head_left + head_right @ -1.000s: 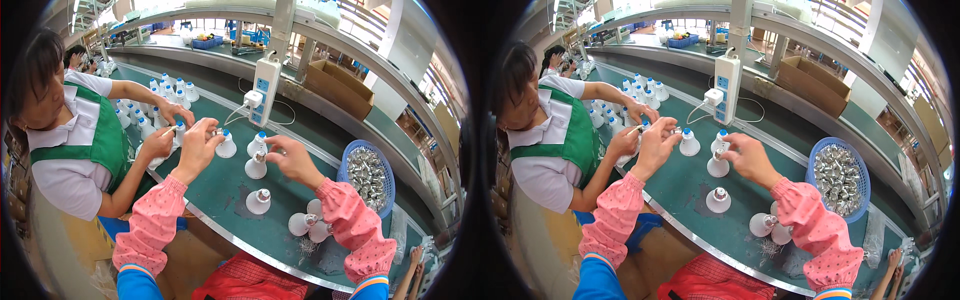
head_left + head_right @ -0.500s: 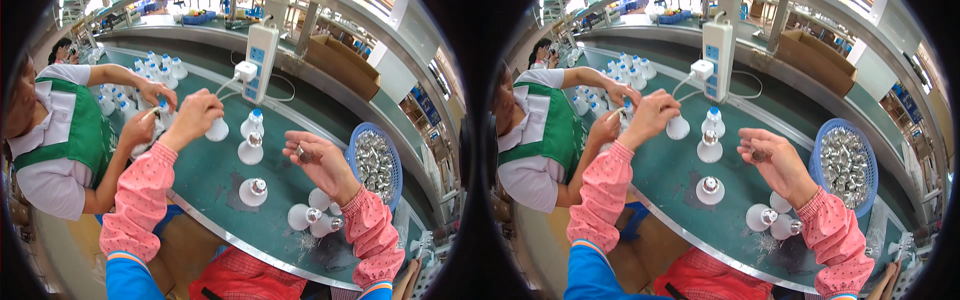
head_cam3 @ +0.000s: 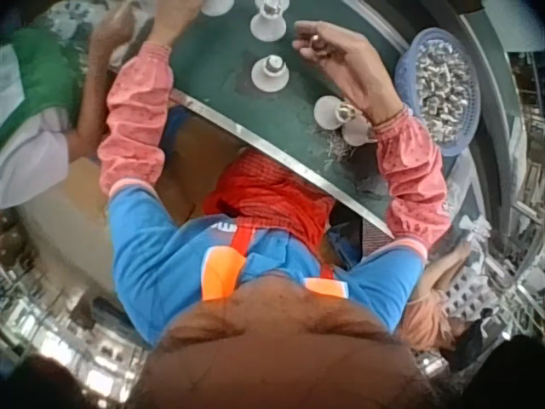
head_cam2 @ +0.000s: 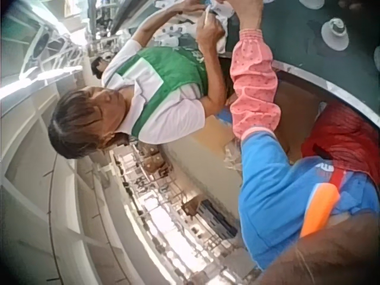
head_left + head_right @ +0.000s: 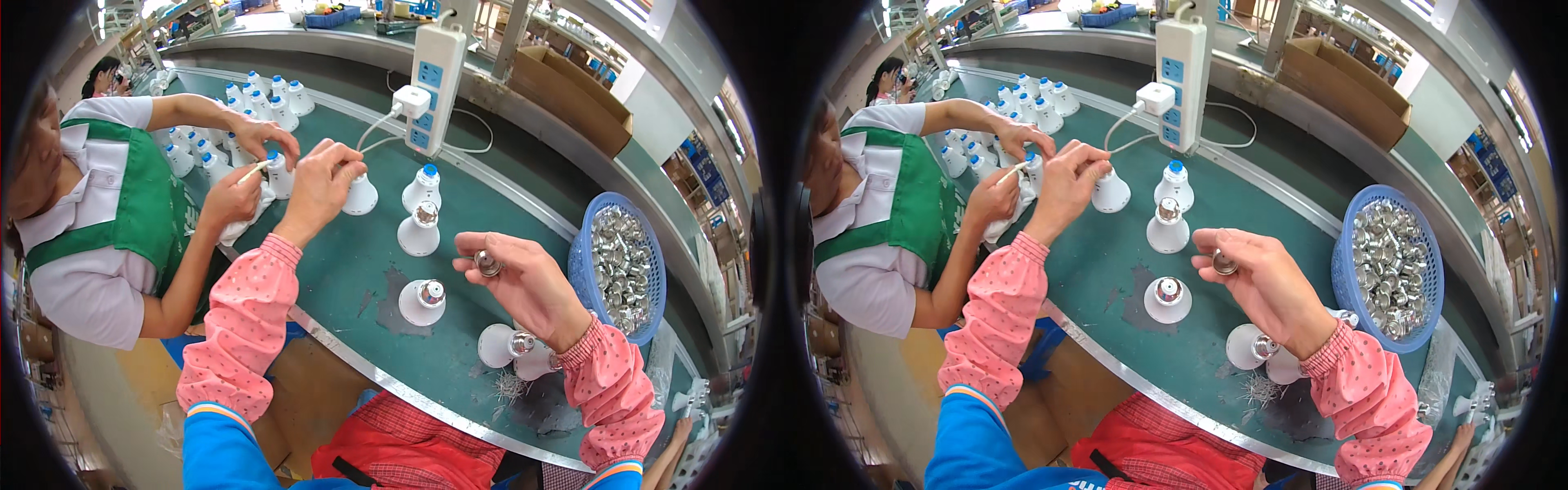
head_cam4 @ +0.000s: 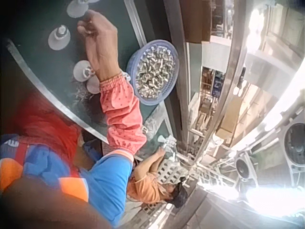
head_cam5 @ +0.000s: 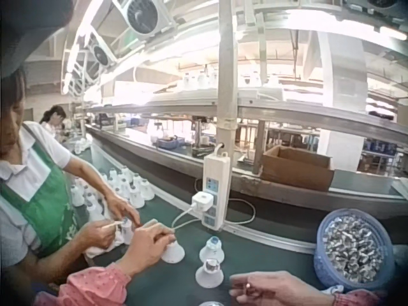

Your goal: The person assembles LED light bulbs by hand, inserting internal components and metal bases into led bulb housings.

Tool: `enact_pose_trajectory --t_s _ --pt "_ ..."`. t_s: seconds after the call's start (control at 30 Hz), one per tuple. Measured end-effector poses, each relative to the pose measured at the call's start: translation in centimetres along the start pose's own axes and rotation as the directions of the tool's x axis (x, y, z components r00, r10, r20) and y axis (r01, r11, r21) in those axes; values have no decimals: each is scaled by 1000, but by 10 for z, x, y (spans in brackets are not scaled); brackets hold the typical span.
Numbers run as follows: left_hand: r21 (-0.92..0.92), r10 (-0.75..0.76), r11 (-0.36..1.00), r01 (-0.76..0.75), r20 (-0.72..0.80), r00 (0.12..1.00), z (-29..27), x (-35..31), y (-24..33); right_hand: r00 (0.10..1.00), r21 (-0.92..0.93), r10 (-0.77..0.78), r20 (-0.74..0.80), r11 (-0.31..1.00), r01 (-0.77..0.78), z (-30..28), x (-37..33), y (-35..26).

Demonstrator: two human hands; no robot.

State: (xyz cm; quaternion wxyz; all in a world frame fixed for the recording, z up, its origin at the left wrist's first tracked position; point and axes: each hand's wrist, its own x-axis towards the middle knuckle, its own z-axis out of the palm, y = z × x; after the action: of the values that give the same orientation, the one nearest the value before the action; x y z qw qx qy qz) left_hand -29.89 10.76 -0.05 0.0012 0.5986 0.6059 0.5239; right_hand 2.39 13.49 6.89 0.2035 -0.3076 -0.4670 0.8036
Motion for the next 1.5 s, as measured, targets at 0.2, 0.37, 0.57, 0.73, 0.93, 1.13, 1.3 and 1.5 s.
enact_pose_trajectory --t_s 0.2,0.37,0.57,0.73,0.93,1.13,1.3,1.5 --pt "-36 -55 998 56 41 998 2 -10 6 992 84 -117 -56 989 122 16 2 -15" --pt "-16 -28 999 29 99 995 -10 -19 15 994 -6 -107 18 994 107 -6 22 -11" --pt "-89 -50 993 73 234 971 -24 -62 58 994 94 -111 2 989 110 10 28 -20" --pt "-237 -30 967 96 267 963 -29 -94 88 978 -133 -207 -36 971 201 7 42 -13" --pt "-201 -40 978 59 96 995 -40 -86 94 986 -229 -168 11 959 166 19 45 -11" --pt "-304 43 952 -25 54 998 -21 -61 119 987 -277 -148 63 947 159 57 43 -7" --pt "-152 -17 988 18 9 1000 -31 -62 94 939 -493 -344 -5 818 297 29 60 -23" --pt "-204 -151 968 147 -3 989 -52 -67 73 746 -919 -642 177 164 360 -3 116 -21"
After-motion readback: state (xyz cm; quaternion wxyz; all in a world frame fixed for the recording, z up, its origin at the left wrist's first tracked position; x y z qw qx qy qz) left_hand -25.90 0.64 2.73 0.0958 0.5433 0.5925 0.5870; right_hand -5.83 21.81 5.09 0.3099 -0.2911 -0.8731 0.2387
